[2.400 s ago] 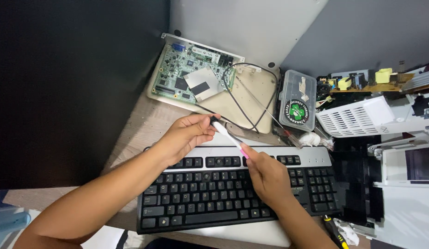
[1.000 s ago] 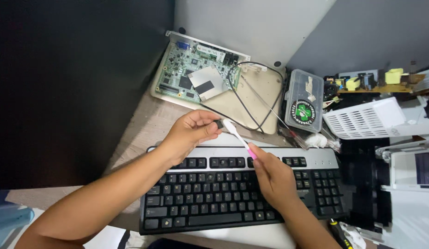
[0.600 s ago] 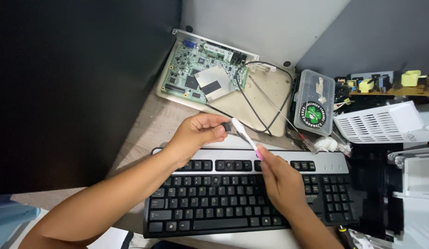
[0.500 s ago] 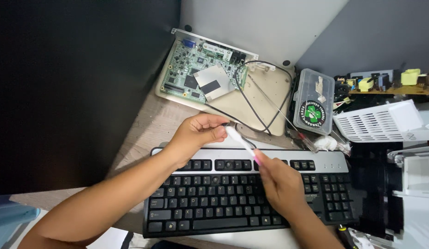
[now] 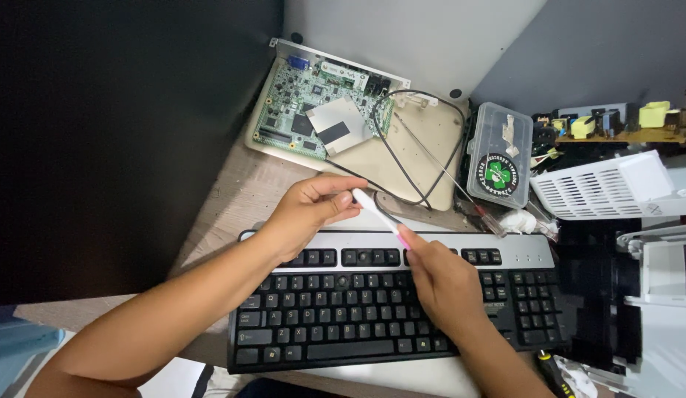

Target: Cleaning a computer keyboard with a toothbrush and using a screwdriver to adjust components

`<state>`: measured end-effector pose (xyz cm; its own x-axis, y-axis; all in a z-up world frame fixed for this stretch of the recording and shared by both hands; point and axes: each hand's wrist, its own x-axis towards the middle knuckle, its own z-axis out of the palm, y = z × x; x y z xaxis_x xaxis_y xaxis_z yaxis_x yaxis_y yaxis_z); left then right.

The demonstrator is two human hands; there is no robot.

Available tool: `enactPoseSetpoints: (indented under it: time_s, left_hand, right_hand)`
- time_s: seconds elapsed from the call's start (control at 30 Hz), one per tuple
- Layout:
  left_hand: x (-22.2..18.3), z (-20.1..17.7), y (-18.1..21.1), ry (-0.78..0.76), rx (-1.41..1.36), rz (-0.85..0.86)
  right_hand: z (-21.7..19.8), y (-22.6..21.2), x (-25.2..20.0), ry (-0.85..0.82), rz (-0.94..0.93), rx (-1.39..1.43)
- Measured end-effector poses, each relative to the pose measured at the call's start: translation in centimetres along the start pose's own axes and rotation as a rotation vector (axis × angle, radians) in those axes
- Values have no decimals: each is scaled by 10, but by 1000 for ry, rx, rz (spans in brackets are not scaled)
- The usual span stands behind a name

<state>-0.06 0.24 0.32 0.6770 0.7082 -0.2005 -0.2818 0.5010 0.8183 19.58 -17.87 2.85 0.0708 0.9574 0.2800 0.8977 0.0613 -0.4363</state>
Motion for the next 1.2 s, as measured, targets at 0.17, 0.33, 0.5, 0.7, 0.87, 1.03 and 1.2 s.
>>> enactPoseSetpoints:
  time_s: [0.17,0.33,0.5,0.7,0.87,1.03,1.2]
  left_hand:
    - [-2,1,6,-31,26,11]
    - [2,-5,1,29,-19,1]
    - [3,-6,-2,25,-23,15]
    - [1,0,4,31,-86,-52]
    - [-2,1,11,-18,-30,-19]
    - [-2,-1,9,-115,5,91]
    - [-3,-2,7,-131,-21,97]
  right_hand:
    - [1,5,-4,61,-21,13]
    - [-2,0,-1,72,-64,20]
    - [-3,-4,0,57,-29,59]
    - [-2,2,-3,39,-21,107]
    - [0,4,-3,86,-9,47]
    - [2,8,-9,104,-95,48]
    - [-3,5,-8,80,-29,102]
